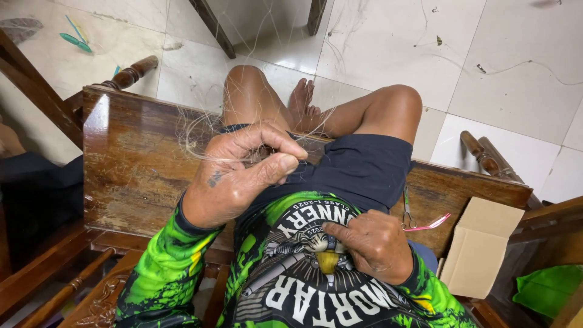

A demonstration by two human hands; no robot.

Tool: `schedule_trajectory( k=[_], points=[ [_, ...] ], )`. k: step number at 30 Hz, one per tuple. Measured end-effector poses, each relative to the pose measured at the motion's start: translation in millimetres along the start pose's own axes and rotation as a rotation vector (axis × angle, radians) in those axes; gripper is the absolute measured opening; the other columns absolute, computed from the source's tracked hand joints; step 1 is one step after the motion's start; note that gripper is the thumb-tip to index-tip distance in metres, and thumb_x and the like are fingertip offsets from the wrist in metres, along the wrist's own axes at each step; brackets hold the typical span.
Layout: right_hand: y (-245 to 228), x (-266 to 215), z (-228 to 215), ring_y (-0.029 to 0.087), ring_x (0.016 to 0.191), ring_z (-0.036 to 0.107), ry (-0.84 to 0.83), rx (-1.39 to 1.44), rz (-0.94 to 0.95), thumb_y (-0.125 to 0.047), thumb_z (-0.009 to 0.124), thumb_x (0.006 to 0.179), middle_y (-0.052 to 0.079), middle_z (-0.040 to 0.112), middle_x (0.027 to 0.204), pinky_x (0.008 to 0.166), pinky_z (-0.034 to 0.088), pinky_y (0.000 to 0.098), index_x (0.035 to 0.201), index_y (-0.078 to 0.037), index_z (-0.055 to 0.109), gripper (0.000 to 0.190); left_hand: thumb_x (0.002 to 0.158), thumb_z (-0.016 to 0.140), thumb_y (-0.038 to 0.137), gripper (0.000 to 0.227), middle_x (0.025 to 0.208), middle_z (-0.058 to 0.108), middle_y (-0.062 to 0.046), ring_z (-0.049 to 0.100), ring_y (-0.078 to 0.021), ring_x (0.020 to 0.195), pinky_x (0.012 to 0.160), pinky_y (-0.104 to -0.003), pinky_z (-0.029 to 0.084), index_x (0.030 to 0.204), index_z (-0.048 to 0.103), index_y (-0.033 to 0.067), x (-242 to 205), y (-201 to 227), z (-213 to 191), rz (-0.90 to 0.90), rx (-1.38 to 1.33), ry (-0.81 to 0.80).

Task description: A person sits on a wooden bench untangling a large bundle of fishing line and assembling small connectors onto it.

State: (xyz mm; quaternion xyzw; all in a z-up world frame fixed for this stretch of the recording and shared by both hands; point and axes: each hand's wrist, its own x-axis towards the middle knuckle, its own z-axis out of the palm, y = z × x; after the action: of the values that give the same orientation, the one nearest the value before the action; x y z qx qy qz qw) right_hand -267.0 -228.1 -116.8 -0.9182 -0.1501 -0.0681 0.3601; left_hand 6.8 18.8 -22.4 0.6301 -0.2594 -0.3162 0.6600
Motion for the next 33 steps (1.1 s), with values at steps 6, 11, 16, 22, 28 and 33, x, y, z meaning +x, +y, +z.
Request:
schedule_trajectory(
  k=[6,11,16,22,28,33],
  points=[
    [-7.2,3.9,4.3,0.032,0.061,0.066,-0.051,0.008,-0.026,-0.016,0.068,0.124,0.002,0.074,0.079,0.059,0.049,0.0521,0.148,-0.01,0.088,0.032,0.118,0.079,0.021,0.021,0.099,0.08,-0.006,0.074,-0.014,0.084,0.079,-0.03,0.066,0.126,0.087,0.0034,-1.1,-8.8,-0.2,-0.115,-0.015,0.065],
    [-11.7,12.6,0.9,0.028,0.057,0.064,-0.058,0.043,-0.066,-0.011,0.064,0.123,0.0,0.069,0.075,0.054,0.044,0.051,0.146,-0.01,0.087,0.032,0.119,0.078,0.023,0.018,0.109,0.083,-0.004,0.077,-0.0108,0.098,0.086,-0.028,0.065,0.12,0.086,0.0065,-3.4,-8.8,0.3,-0.12,-0.004,0.056],
    [-5.5,4.5,3.4,0.03,0.062,0.071,-0.056,0.011,-0.052,-0.016,0.074,0.122,0.003,0.08,0.081,0.058,0.051,0.052,0.145,-0.008,0.088,0.027,0.119,0.078,0.023,0.014,0.111,0.081,-0.005,0.077,-0.0138,0.101,0.091,-0.029,0.063,0.121,0.08,0.0089,-7.6,-14.4,-3.3,-0.114,-0.068,0.03],
    [-4.2,9.2,-9.0,0.032,0.064,0.072,-0.063,0.087,-0.017,-0.009,0.058,0.124,0.006,0.08,0.083,0.062,0.054,0.0503,0.143,-0.006,0.089,0.036,0.122,0.074,0.021,0.013,0.113,0.077,-0.013,0.076,-0.024,0.101,0.095,-0.039,0.065,0.12,0.073,0.0078,-9.3,-22.6,-3.2,-0.012,-0.323,-0.029],
    [-2.9,7.1,-25.8,0.028,0.06,0.065,-0.036,0.163,0.026,-0.016,0.059,0.125,0.004,0.072,0.077,0.059,0.044,0.0448,0.14,-0.005,0.089,0.035,0.118,0.084,0.019,0.011,0.12,0.081,-0.014,0.079,-0.0256,0.109,0.105,-0.041,0.068,0.121,0.08,0.0095,-17.6,-38.4,5.1,0.041,-0.528,0.075],
    [-6.2,4.4,-32.8,0.025,0.055,0.053,-0.021,0.182,0.05,-0.008,0.068,0.121,0.002,0.06,0.07,0.057,0.034,0.0438,0.136,-0.005,0.089,0.026,0.119,0.087,0.02,0.018,0.137,0.076,-0.02,0.075,-0.0231,0.112,0.105,-0.033,0.065,0.123,0.083,0.0036,-28.2,-49.5,14.6,0.035,-0.739,0.088]
  ],
)
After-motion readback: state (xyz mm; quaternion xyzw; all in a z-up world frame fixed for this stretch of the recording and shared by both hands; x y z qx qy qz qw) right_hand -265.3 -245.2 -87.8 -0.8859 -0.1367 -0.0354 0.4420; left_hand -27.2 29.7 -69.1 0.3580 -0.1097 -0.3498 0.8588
